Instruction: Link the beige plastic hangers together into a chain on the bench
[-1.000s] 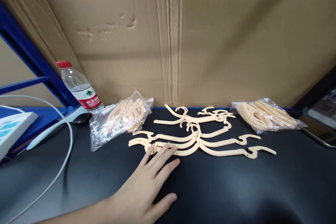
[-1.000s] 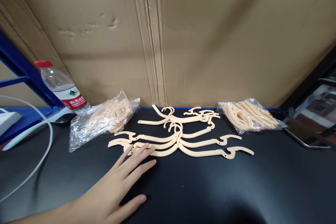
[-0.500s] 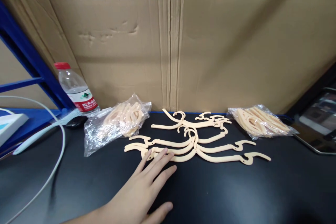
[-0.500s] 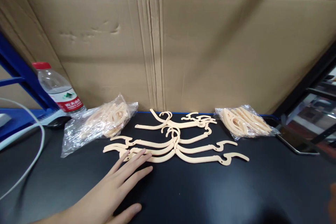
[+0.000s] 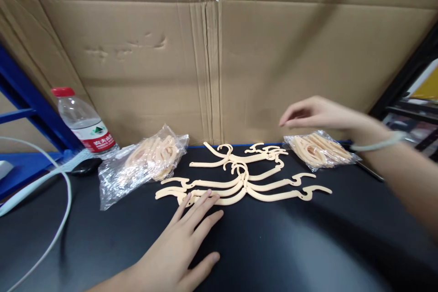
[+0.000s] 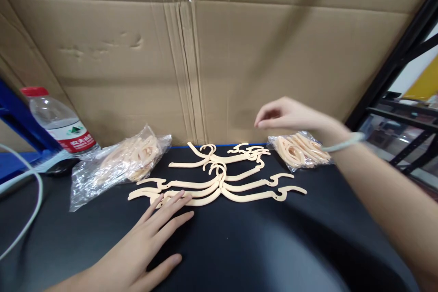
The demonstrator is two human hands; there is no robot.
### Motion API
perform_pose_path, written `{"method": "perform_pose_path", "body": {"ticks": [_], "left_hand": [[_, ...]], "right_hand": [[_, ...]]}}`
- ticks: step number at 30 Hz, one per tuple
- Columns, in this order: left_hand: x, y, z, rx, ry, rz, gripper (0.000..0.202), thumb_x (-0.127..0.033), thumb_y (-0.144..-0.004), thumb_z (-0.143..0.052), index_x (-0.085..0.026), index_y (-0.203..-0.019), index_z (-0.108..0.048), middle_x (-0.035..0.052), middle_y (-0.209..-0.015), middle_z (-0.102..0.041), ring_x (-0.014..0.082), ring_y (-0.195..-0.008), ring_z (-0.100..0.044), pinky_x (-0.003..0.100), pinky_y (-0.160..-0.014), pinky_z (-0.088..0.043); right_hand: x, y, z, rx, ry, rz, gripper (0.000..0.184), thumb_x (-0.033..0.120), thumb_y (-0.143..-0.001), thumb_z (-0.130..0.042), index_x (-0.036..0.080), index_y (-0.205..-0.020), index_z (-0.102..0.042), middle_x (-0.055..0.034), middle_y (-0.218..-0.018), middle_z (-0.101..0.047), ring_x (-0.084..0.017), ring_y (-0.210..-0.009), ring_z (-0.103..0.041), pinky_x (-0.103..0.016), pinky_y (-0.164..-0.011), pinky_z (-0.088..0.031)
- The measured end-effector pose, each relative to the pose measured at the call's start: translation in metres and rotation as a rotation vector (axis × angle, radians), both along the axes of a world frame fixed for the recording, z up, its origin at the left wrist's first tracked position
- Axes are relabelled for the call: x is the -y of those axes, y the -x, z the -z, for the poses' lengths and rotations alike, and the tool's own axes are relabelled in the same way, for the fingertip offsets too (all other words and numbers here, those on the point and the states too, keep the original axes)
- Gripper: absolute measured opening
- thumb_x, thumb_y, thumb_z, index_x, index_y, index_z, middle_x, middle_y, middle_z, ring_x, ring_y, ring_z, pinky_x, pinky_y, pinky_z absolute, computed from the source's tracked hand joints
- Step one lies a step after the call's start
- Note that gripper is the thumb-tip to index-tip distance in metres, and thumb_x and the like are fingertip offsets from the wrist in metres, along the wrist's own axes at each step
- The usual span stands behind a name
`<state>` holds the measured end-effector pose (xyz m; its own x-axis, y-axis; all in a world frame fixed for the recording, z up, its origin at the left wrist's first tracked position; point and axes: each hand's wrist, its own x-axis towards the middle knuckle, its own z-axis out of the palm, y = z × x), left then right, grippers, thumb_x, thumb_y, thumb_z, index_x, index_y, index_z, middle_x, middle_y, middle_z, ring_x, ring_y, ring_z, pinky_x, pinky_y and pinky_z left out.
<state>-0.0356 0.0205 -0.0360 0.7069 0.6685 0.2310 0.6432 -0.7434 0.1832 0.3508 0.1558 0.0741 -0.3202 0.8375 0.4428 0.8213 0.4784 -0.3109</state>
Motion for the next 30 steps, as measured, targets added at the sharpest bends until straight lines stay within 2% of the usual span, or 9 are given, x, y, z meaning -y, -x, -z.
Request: {"method": "perform_pose_path", "body": {"ticks": [3, 6, 10, 14, 19, 24, 28, 29, 30], "left_hand": [[-0.003, 0.003, 0.000, 0.000, 0.021, 0.008, 0.054, -0.024, -0.086, -0.055, -0.026, -0.139, -0.043, 0.0085, -0.154, -0.033, 0.0321, -0.142, -0.026, 0.060, -0.113, -0.019], [-0.005, 0.005, 0.000, -0.029, 0.063, 0.065, 0.058, -0.027, -0.087, -0.054, -0.028, -0.143, -0.037, 0.0084, -0.154, -0.032, 0.0325, -0.142, -0.025, 0.062, -0.112, -0.020], [-0.003, 0.003, 0.001, 0.016, 0.066, 0.008, 0.059, -0.024, -0.085, -0.056, -0.027, -0.141, -0.040, 0.0061, -0.153, -0.035, 0.0306, -0.142, -0.026, 0.059, -0.114, -0.017], [0.000, 0.000, 0.000, 0.040, 0.066, 0.007, 0.058, -0.022, -0.084, -0.056, -0.027, -0.140, -0.042, 0.0056, -0.152, -0.037, 0.0296, -0.142, -0.027, 0.058, -0.115, -0.016], [-0.002, 0.001, -0.002, 0.021, 0.077, 0.018, 0.058, -0.022, -0.084, -0.056, -0.026, -0.140, -0.042, 0.0071, -0.153, -0.035, 0.0308, -0.142, -0.026, 0.060, -0.114, -0.019], [-0.006, 0.005, -0.008, 0.030, 0.116, 0.083, 0.058, -0.021, -0.086, -0.055, -0.026, -0.141, -0.039, 0.0090, -0.153, -0.034, 0.0309, -0.143, -0.025, 0.060, -0.113, -0.021], [-0.005, 0.004, -0.016, 0.293, 0.248, 0.079, 0.046, -0.017, -0.088, -0.052, -0.026, -0.133, -0.047, 0.0085, -0.144, -0.047, 0.0262, -0.135, -0.039, 0.048, -0.111, -0.034], [-0.006, 0.002, -0.017, 0.390, 0.325, 0.063, 0.042, -0.018, -0.089, -0.053, -0.025, -0.130, -0.050, 0.0091, -0.139, -0.052, 0.0252, -0.129, -0.046, 0.044, -0.108, -0.039], [-0.006, 0.000, -0.018, 0.493, 0.434, 0.042, 0.038, -0.020, -0.090, -0.053, -0.024, -0.127, -0.052, 0.0096, -0.133, -0.057, 0.0242, -0.121, -0.053, 0.041, -0.103, -0.044]], "right_hand": [[-0.023, 0.009, 0.033, 0.209, 0.186, -0.086, 0.007, 0.018, -0.085, -0.064, 0.017, -0.084, -0.070, -0.0018, -0.079, -0.071, -0.015, -0.068, -0.065, -0.028, -0.068, -0.053], [-0.041, 0.017, 0.069, 0.279, 0.198, -0.093, 0.017, 0.013, -0.082, -0.058, 0.018, -0.087, -0.072, -0.0051, -0.088, -0.073, -0.019, -0.078, -0.067, -0.029, -0.073, -0.051], [-0.051, 0.017, 0.090, 0.337, 0.212, -0.119, 0.020, 0.014, -0.083, -0.053, 0.017, -0.092, -0.071, -0.0090, -0.096, -0.070, -0.023, -0.088, -0.065, -0.032, -0.080, -0.049], [-0.059, 0.015, 0.089, 0.344, 0.247, -0.128, 0.020, 0.011, -0.079, -0.051, 0.016, -0.091, -0.067, -0.0103, -0.095, -0.067, -0.022, -0.086, -0.062, -0.030, -0.078, -0.048], [-0.064, 0.014, 0.083, 0.306, 0.275, -0.137, 0.013, 0.011, -0.071, -0.056, 0.018, -0.081, -0.060, -0.0049, -0.080, -0.065, -0.017, -0.068, -0.059, -0.024, -0.061, -0.045], [-0.052, 0.016, 0.067, 0.232, 0.154, -0.131, 0.006, 0.017, -0.079, -0.052, 0.020, -0.073, -0.053, -0.0005, -0.067, -0.060, -0.016, -0.059, -0.055, -0.026, -0.058, -0.041], [-0.021, 0.044, 0.045, 0.142, -0.019, -0.171, 0.009, 0.019, -0.087, -0.046, 0.020, -0.082, -0.053, -0.0030, -0.078, -0.062, -0.017, -0.070, -0.057, -0.029, -0.066, -0.044], [-0.010, 0.056, 0.041, 0.112, -0.074, -0.216, 0.011, 0.019, -0.090, -0.045, 0.020, -0.084, -0.053, -0.0041, -0.085, -0.063, -0.018, -0.078, -0.059, -0.029, -0.072, -0.045], [0.001, 0.070, 0.038, 0.090, -0.156, -0.337, 0.012, 0.017, -0.092, -0.044, 0.020, -0.086, -0.055, -0.0053, -0.089, -0.064, -0.018, -0.083, -0.060, -0.030, -0.076, -0.046]]}}
